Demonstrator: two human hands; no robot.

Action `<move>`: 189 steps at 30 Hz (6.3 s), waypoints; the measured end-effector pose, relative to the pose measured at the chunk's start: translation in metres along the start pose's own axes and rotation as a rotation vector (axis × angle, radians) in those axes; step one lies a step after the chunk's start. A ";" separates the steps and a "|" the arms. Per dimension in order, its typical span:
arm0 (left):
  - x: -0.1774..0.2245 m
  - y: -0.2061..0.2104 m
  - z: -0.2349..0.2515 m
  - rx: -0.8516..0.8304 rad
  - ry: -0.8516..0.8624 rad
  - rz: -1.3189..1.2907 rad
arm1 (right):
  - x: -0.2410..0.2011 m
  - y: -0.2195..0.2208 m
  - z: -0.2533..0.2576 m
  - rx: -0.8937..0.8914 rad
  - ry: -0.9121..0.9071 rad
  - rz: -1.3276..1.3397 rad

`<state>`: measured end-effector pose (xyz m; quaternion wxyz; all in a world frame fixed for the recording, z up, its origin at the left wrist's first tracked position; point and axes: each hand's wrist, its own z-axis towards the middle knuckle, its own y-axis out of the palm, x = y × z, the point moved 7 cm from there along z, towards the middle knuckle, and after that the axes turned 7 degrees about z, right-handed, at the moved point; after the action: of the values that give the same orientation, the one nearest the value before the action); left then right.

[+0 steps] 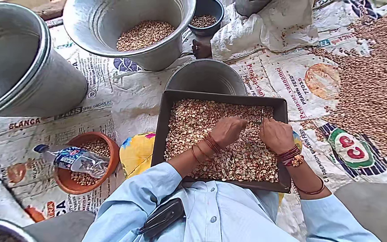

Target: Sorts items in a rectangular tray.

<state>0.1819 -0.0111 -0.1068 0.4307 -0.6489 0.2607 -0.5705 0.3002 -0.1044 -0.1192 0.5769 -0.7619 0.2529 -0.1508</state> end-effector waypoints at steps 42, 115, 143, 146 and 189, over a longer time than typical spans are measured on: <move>-0.152 -0.082 -0.093 0.297 -0.580 0.291 | -0.001 -0.033 -0.062 0.326 -0.252 0.593; 0.008 -0.027 -0.025 0.015 0.092 0.275 | 0.040 -0.012 -0.075 0.432 -0.251 0.409; -0.022 0.013 -0.014 0.088 -0.115 0.152 | 0.007 0.020 -0.038 0.316 -0.370 0.279; -0.021 0.024 -0.010 0.022 -0.128 0.198 | 0.008 0.021 -0.038 0.309 -0.347 0.272; -0.079 -0.047 -0.060 0.040 -0.395 0.301 | -0.061 0.015 0.003 0.124 -0.545 0.239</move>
<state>0.0997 0.0617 -0.1082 0.5663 -0.6930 0.2536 -0.3670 0.2478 -0.0710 -0.1306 0.6827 -0.7023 0.1670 0.1132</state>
